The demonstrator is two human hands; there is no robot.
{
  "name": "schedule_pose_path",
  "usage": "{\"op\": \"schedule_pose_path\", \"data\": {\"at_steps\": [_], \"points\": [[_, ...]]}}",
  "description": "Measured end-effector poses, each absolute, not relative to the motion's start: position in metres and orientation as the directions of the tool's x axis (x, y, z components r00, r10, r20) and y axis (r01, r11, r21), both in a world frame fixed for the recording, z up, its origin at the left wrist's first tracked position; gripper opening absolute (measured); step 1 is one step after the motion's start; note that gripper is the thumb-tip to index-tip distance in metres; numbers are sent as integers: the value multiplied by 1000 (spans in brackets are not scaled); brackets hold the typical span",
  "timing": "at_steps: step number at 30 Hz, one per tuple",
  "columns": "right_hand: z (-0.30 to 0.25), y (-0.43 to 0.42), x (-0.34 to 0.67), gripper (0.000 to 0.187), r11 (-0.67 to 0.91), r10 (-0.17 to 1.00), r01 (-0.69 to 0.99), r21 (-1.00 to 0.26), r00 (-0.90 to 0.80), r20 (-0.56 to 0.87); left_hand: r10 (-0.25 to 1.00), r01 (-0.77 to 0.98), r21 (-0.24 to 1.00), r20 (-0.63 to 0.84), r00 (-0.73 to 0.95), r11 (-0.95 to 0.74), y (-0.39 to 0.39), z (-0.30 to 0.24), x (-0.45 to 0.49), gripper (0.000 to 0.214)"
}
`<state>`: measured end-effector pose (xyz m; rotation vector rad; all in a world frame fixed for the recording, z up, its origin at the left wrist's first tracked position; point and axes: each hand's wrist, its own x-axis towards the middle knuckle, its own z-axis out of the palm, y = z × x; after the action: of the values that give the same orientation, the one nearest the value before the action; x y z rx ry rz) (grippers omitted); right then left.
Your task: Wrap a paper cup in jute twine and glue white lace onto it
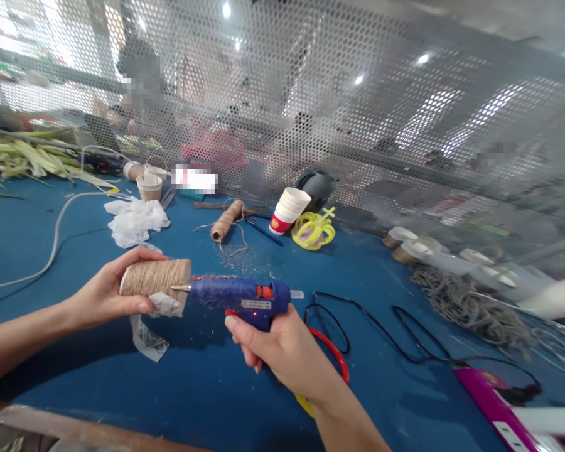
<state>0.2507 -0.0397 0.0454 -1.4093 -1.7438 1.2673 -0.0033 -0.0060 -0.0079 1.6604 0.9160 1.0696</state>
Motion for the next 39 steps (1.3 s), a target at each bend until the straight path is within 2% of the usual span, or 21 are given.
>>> {"op": "schedule_pose_path", "data": {"at_steps": [6,12,18,25,30,33,36,39], "points": [[45,-40,249,29,-10,953,407,-914,-272,-131,900,124,933,284,330,-339,-6,-8,-3,61],[44,-39,249,20,-3,953,392,-920,-277,-121,881,139,911,323,345,-388,-7,-9,-4,59],[45,-39,248,17,1,962,381,-925,-252,-103,858,241,846,384,342,-475,-6,-10,-6,59],[43,-34,251,32,18,952,408,-913,-286,-109,826,272,803,416,382,-530,-9,-5,-4,58],[40,-31,249,31,-10,967,373,-928,-231,-103,812,276,784,442,381,-556,-9,-6,-3,59],[41,-28,250,26,-35,971,299,-954,-215,-103,830,256,808,434,349,-531,-8,-6,-3,60],[41,-18,258,26,-74,978,200,-977,-176,-110,889,203,883,362,282,-424,-5,-5,-4,59],[37,0,273,30,-51,996,277,-960,-50,-67,941,59,964,239,240,-259,-4,-4,-3,55]]}}
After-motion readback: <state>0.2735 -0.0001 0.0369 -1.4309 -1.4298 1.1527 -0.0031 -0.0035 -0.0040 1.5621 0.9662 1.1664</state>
